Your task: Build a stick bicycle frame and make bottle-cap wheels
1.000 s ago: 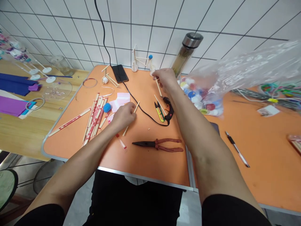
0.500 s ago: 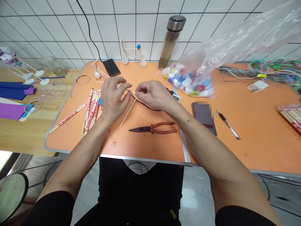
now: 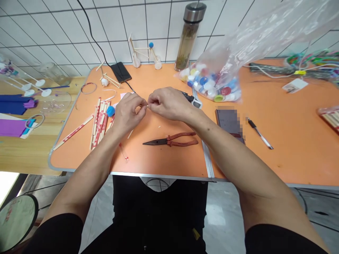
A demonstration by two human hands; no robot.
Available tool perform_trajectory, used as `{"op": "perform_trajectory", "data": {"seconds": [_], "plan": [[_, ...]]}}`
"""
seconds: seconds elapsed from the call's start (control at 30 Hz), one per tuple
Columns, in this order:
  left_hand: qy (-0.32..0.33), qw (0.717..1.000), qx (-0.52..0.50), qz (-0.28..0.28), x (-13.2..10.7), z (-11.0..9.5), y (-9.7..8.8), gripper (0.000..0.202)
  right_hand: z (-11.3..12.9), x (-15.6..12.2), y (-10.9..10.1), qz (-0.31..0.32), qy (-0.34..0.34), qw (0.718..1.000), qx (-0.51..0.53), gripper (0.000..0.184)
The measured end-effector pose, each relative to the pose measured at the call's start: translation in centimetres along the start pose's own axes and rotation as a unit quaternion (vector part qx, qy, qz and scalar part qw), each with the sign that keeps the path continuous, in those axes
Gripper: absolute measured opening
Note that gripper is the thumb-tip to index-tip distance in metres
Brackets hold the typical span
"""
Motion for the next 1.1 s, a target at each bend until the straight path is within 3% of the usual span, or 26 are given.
{"op": "perform_trajectory", "data": {"seconds": [0.07, 0.13, 0.2, 0.27, 0.3, 0.4, 0.47, 0.57, 0.7, 0.77, 0.83, 0.87, 0.9, 1.0, 1.03, 1.1], "plan": [[-0.015, 1.0, -0.025, 0.008, 0.1, 0.2, 0.2, 0.011, 0.2, -0.1, -0.2, 0.006, -0.002, 1.0, -0.021, 0.021], [-0.061, 0.996, -0.059, 0.004, 0.2, 0.9, 0.2, 0.013, 0.8, -0.9, -1.8, -0.021, -0.009, 0.998, -0.055, 0.023], [-0.144, 0.983, -0.114, -0.006, 0.3, 2.3, 0.1, 0.014, 1.5, -2.8, -4.3, -0.08, -0.015, 0.991, -0.103, 0.033], [-0.236, 0.952, -0.194, -0.012, 0.1, 3.6, 0.4, 0.013, 1.9, -5.8, -5.6, -0.08, -0.027, 0.988, -0.131, 0.037], [-0.276, 0.932, -0.234, -0.011, 0.0, 4.1, 0.6, 0.012, 2.0, -7.5, -5.4, -0.054, -0.044, 0.99, -0.12, 0.035], [-0.365, 0.869, -0.335, 0.007, -0.5, 4.3, 1.6, 0.01, 1.0, -12.7, -1.8, 0.112, -0.071, 0.988, -0.076, 0.034], [-0.41, 0.829, -0.379, 0.02, -0.9, 4.1, 2.1, 0.01, -0.1, -14.8, 0.1, 0.141, -0.083, 0.98, -0.111, 0.039], [-0.45, 0.79, -0.416, 0.027, -1.4, 3.8, 2.5, 0.009, -0.6, -15.7, 1.9, 0.116, -0.111, 0.975, -0.156, 0.036], [-0.465, 0.772, -0.434, 0.016, -1.5, 3.9, 2.2, 0.009, 0.1, -15.7, 2.3, 0.075, -0.122, 0.966, -0.215, 0.041], [-0.476, 0.757, -0.448, 0.005, -1.6, 4.1, 2.1, 0.01, 0.0, -15.7, 1.7, 0.052, -0.071, 0.983, -0.163, 0.039], [-0.486, 0.738, -0.468, -0.01, -1.7, 4.3, 1.9, 0.01, -0.8, -15.7, 1.1, 0.03, 0.036, 0.999, 0.006, 0.037], [-0.49, 0.729, -0.478, -0.017, -1.8, 4.4, 1.9, 0.011, -1.3, -15.8, 1.1, 0.022, 0.106, 0.985, 0.131, 0.037], [-0.494, 0.721, -0.486, -0.022, -1.8, 4.5, 1.9, 0.011, -1.8, -15.8, 1.6, 0.021, 0.176, 0.948, 0.265, 0.038], [-0.505, 0.702, -0.5, -0.036, -2.0, 4.8, 1.7, 0.013, -1.6, -15.1, 3.5, 0.035, 0.314, 0.778, 0.543, 0.048], [-0.508, 0.698, -0.504, -0.04, -2.0, 4.8, 1.6, 0.014, -1.3, -14.6, 3.9, 0.043, 0.334, 0.744, 0.577, 0.054], [-0.506, 0.69, -0.516, -0.045, -1.9, 4.8, 1.4, 0.016, -1.1, -13.1, 4.1, 0.054, 0.348, 0.728, 0.588, 0.057]]}}
Point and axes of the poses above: each hand's wrist, its own x-axis towards the middle knuckle, its own y-axis out of the palm, z = x × y, the point moved 9 cm from there along x, towards the middle knuckle, and after that the axes turned 7 degrees about -z, right-handed, at the moved point
